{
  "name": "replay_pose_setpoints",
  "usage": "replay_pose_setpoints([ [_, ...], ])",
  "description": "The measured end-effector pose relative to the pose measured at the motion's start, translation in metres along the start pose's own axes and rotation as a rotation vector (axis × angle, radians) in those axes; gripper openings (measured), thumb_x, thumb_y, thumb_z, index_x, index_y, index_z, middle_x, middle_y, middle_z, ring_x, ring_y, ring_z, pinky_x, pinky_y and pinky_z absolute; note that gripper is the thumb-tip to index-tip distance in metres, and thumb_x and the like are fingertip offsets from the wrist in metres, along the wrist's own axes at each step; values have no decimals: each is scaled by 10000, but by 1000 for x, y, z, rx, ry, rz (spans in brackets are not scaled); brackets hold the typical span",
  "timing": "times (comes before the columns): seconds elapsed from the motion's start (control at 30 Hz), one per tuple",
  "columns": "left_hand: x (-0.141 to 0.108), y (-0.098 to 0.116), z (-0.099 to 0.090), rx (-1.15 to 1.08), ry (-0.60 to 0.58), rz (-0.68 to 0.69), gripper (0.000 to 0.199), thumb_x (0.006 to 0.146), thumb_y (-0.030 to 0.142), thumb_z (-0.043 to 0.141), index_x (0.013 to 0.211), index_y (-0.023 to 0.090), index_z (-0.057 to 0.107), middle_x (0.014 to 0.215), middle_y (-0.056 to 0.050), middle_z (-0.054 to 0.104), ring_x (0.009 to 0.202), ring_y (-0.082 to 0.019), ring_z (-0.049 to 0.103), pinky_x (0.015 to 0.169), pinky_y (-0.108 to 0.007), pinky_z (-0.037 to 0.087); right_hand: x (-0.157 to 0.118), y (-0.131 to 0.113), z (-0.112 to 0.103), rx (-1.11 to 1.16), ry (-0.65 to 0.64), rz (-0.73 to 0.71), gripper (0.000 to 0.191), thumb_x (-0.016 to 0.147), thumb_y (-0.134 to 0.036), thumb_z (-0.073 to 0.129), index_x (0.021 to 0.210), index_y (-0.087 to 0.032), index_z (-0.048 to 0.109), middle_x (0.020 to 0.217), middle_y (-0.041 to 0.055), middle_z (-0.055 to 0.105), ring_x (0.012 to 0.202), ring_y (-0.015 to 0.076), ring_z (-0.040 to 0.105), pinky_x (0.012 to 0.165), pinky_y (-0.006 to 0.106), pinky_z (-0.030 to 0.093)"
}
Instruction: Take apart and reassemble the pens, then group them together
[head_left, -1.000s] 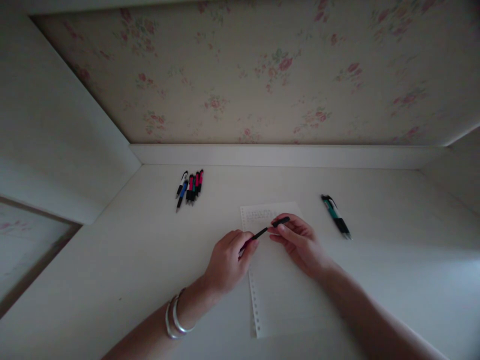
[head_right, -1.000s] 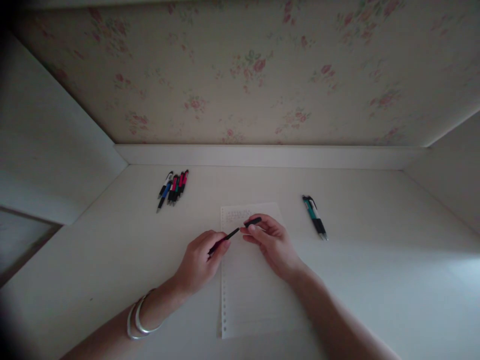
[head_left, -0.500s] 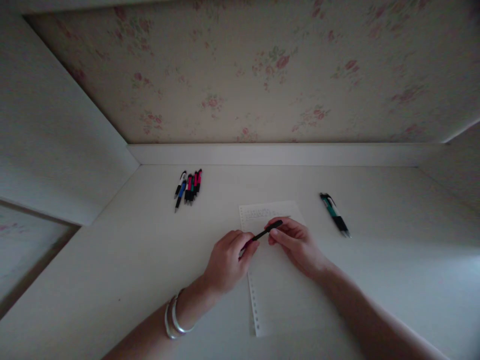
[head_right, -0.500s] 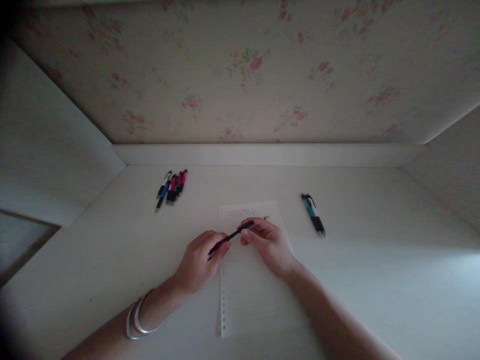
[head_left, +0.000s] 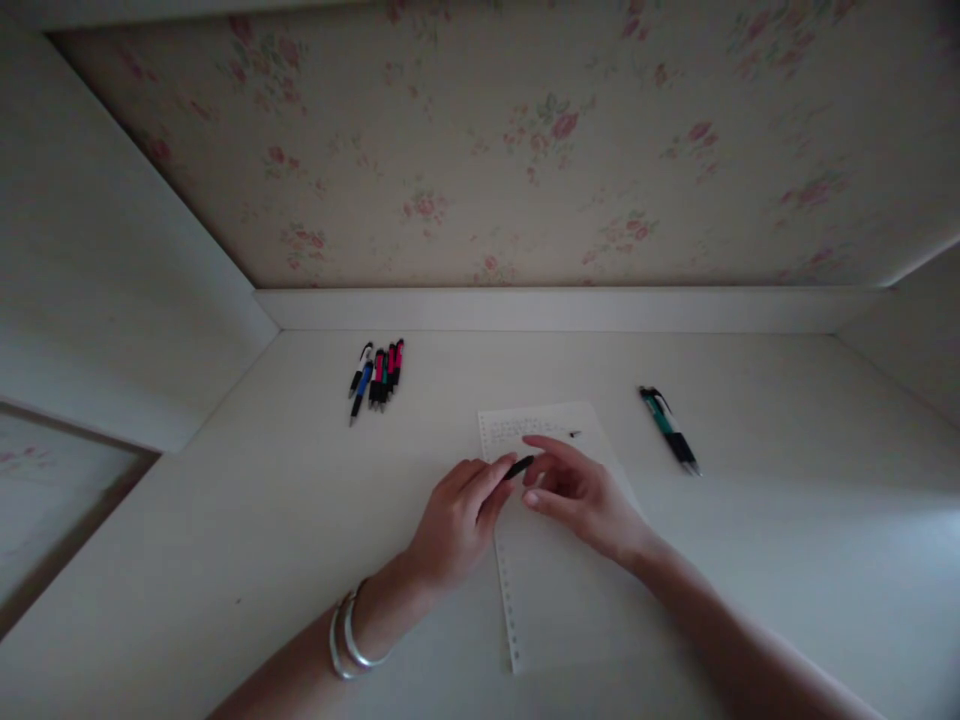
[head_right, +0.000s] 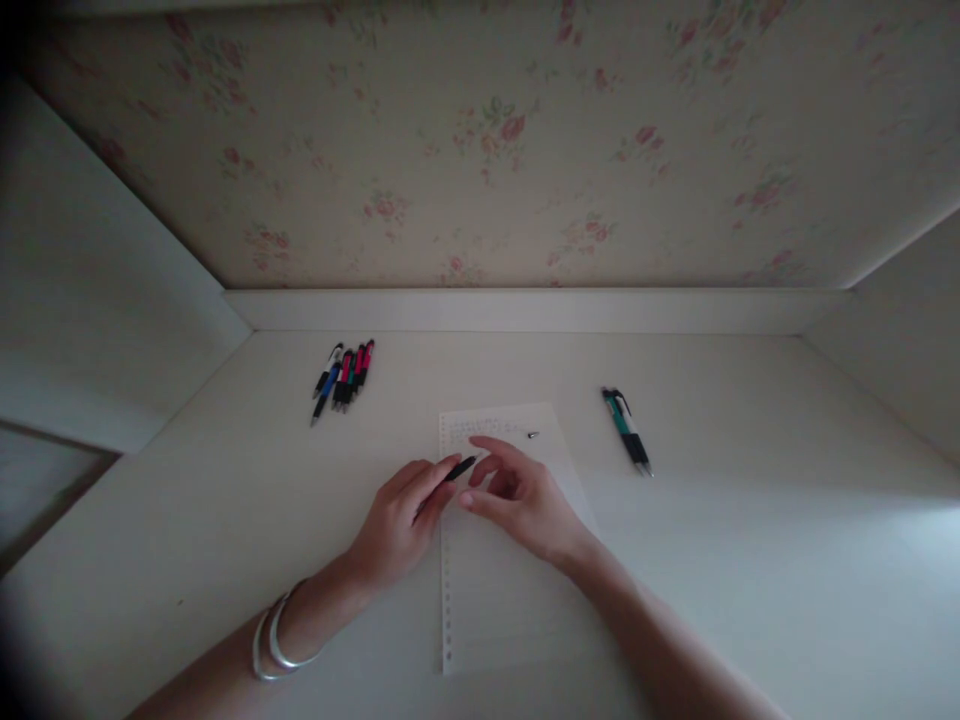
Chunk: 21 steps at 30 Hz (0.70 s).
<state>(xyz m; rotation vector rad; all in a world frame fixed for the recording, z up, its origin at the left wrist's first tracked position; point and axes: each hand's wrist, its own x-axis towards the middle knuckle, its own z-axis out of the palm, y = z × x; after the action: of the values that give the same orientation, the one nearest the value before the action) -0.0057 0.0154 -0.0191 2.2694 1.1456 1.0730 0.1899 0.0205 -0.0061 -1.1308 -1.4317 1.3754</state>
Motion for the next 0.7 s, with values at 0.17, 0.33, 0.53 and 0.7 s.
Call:
replay_pose_setpoints([
  [0.17,1,0,-1,-23,32,-116,287,1003,239,480,1267,160,561,1056,-106,704,928,-203,665,855,-342,548,4,4,-22,-497,458,-134,317,919,-414,572,1105,-187,694,735,21,620,533,125,502,507,263,412],
  [0.33,1,1,-3,-63,-3,-161,276,1018,235,421,1246,159,556,1053,-96,697,965,-201,656,873,-333,524,11,15,-41,-1057,448,-87,359,950,-321,468,1208,-185,677,935,88,685,699,203,635,621,322,464],
  [0.53,2,7,-7,-93,-24,-230,227,1006,276,437,1124,158,591,923,-64,676,822,-170,640,745,-276,516,10,20,-44,-1105,414,-82,306,958,-311,458,951,-217,748,930,60,707,771,216,677,660,313,471],
  [0.7,0,6,-7,-117,-44,-316,329,953,390,555,1193,165,573,819,-28,669,680,-146,619,626,-236,503,14,23,-46,-1052,467,-50,285,920,-365,538,1098,-191,677,874,65,711,738,218,666,644,311,468],
])
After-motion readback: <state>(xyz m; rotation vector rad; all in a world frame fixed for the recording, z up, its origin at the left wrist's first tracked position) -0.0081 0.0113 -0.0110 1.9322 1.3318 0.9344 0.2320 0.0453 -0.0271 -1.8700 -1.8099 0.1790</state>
